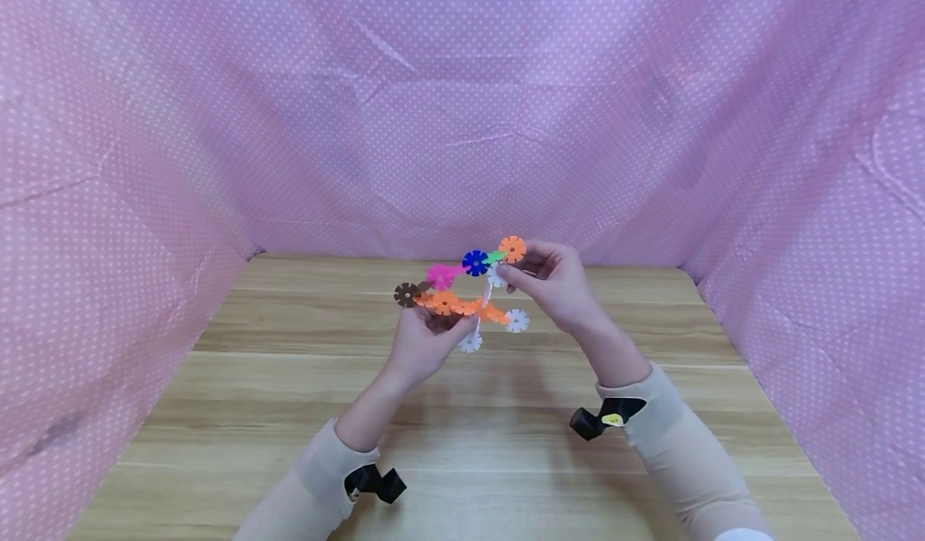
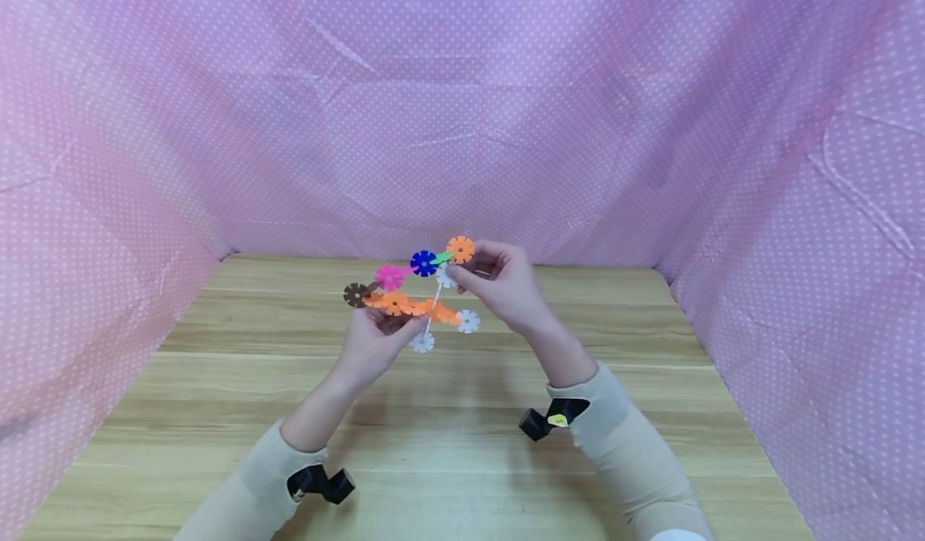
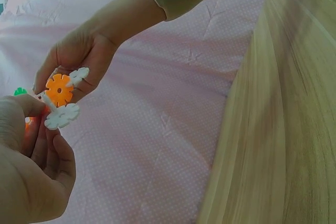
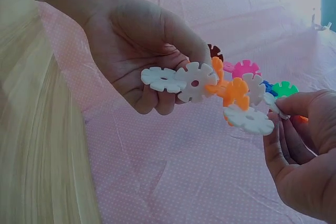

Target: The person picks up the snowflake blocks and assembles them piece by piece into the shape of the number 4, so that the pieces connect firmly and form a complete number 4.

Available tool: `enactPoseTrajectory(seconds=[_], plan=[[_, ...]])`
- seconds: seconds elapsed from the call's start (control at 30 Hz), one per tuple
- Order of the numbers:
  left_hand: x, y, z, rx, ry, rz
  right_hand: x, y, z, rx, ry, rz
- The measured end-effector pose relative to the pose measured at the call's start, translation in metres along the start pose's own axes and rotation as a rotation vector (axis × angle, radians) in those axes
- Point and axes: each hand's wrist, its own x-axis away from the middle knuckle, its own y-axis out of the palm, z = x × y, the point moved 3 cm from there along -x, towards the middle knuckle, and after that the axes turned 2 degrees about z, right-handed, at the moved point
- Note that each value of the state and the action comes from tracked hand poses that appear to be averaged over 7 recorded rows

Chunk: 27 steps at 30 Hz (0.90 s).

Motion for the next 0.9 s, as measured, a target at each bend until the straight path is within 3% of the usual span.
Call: enactPoseTrajectory(seconds=[0.43,0.9], plan=[[-0.0001,0.0006,-0.0041,-0.044,-0.016,-0.011,0.0027,0.0013,-0.0007,0.065,-0.047,-0.017],[0.0009,0.0015,-0.0006,0.001,0.0,-0.001,0.0044,0.0014,-0.0085,0.14,-0.077,-0.051]])
